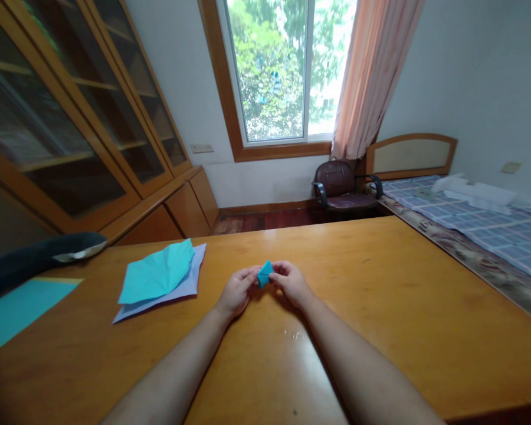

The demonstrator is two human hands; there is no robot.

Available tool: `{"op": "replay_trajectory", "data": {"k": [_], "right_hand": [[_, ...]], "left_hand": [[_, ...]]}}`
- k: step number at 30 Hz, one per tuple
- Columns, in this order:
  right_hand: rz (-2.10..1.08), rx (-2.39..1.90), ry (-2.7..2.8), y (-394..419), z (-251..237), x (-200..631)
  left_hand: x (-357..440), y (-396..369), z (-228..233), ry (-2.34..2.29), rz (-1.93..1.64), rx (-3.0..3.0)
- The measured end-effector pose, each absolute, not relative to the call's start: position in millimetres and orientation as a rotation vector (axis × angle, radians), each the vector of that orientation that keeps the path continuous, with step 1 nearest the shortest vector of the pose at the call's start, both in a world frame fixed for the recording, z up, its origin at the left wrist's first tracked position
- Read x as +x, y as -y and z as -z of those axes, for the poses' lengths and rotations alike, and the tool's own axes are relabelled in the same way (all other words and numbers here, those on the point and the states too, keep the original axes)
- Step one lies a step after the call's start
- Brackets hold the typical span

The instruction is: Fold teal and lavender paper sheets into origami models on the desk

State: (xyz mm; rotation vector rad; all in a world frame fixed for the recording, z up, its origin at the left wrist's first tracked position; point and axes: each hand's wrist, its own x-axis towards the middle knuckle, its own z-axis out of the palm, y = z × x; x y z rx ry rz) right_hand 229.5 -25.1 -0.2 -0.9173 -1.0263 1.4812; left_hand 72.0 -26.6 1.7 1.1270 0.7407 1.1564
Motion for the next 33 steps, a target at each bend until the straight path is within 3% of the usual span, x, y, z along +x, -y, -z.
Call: {"op": "replay_trajectory", "data": {"k": [11,33], "right_hand": [[-1.570,-0.872,0.994,25.0,1.7,231.1],[-1.410,-0.934,1.136,23.1,5.6,229.2]], "left_hand": [[71.9,28.8,-4.7,-0.764,-1.083,0.944],[76.8,26.7,-4.2,-0.958,-1.114,1.146]]}}
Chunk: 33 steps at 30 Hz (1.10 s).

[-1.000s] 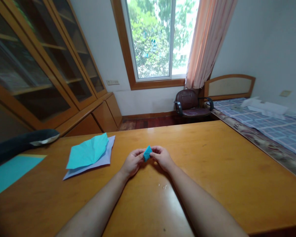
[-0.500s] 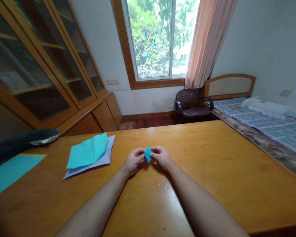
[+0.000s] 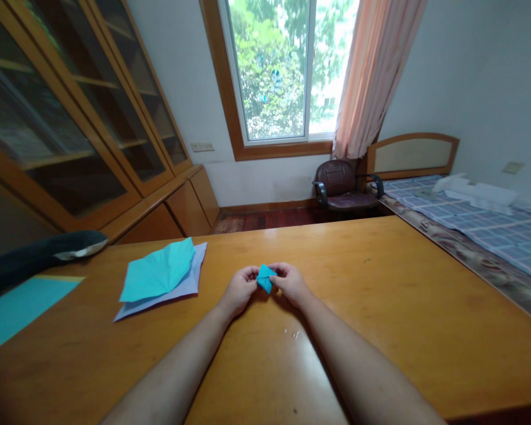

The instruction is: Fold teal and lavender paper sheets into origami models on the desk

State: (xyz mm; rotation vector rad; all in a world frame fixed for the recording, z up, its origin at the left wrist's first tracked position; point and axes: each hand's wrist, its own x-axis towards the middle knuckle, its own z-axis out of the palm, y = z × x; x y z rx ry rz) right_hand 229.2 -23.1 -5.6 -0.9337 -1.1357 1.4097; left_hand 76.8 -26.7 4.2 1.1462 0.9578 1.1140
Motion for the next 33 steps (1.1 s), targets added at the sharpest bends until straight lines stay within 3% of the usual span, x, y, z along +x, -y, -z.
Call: {"op": "replay_trajectory", "data": {"k": [6,13,17,27,33], "right_hand": [[-1.310,-1.035,1.284,22.4,11.5,225.5],[-0.763,-1.063,1.721,23.7,8.3,229.0],[-0.609,-1.092,1.811,25.9,5.6,229.6],[-0.652,-1.173,1.737,28.9,3.2,226.3],[-0.970,-1.169,1.483,22.2,11.4,223.6]], "left_hand": [[77.2,26.6,-4.6,-0.943,-1.110,1.154],[77.0,26.2,-2.2,-0.906,-1.128,1.094],[77.4,27.6,-4.8,-0.879,-1.136,0.993],[78.0,28.5,-5.1,-0.883,-1.175,1.040],[76.3,26.7,-4.3,-0.977,-1.216,1.200]]}}
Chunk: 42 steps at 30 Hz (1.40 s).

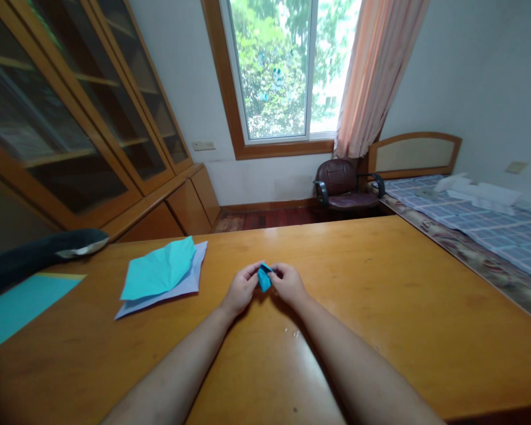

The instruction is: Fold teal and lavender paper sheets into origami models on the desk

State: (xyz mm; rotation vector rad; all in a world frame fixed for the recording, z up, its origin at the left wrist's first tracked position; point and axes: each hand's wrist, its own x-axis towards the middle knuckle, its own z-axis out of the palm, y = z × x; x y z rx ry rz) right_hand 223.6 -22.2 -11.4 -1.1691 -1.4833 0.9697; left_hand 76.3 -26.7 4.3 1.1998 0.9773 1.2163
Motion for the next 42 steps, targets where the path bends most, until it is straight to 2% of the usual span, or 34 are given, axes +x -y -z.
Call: {"op": "replay_trajectory", "data": {"k": [7,16,22,35,42], "right_hand": [[-1.191,-1.126,1.343,20.2,9.5,225.8],[-1.196,-1.111,1.325,23.6,8.3,225.0],[-1.170,-1.109,1.319,23.1,9.9,224.6],[-1.243,-1.151,1.224,21.1,9.3,221.1],[-1.012,-1.397,1.378,23.3,8.9,220.3]], "left_hand": [[74.8,25.7,-3.3,-0.997,-1.188,1.174],[72.4,24.6,-2.7,-0.891,-1.028,0.910],[72.9,25.6,-2.3,-0.881,-0.955,1.116],[77.1,23.3,-1.2,-0.984,-1.152,1.208],[79.7,26.6,-0.7,-1.021,-1.141,1.281]]}}
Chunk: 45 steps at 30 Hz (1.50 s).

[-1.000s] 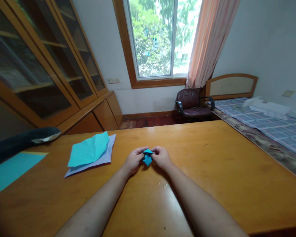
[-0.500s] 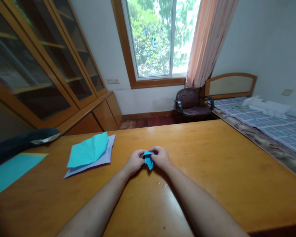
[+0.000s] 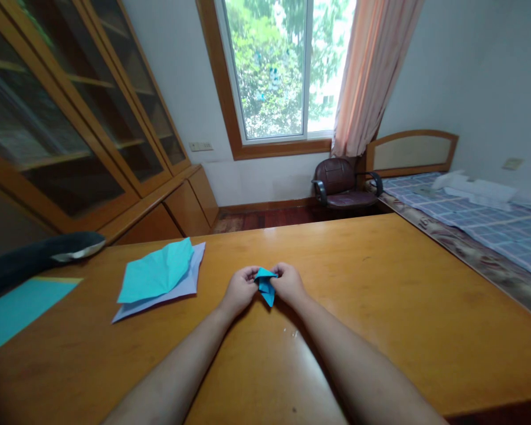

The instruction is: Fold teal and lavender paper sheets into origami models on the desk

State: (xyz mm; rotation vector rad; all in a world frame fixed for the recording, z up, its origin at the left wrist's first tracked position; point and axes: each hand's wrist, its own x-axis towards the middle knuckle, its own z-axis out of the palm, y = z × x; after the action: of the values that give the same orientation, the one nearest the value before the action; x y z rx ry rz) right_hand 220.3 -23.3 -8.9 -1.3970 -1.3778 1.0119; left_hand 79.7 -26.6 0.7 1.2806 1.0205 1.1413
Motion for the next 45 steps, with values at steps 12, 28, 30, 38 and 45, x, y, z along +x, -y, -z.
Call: {"op": "replay_trajectory", "data": {"k": [12,28,30,38,45], "right_hand": [[-0.323,-1.541,1.971,50,-16,210],[-0.176,-1.243,2.219,59,-2,197],[-0.163,-1.276,2.234,59,0,197],[-0.219,-1.254,2.254,57,-2,199],[-0.569,-1.234,1.693,37,4,212]], "left_hand": [[80,30,-4,-1.375,-1.290,1.555],[78,20,-4,-1.245,-1.389,1.201],[80,20,-4,-1.119,-1.393,1.063],[73,20,-4,-0.780,-1.313,0.736],[64,17,-4,-0.826,-1.321,0.664]]}}
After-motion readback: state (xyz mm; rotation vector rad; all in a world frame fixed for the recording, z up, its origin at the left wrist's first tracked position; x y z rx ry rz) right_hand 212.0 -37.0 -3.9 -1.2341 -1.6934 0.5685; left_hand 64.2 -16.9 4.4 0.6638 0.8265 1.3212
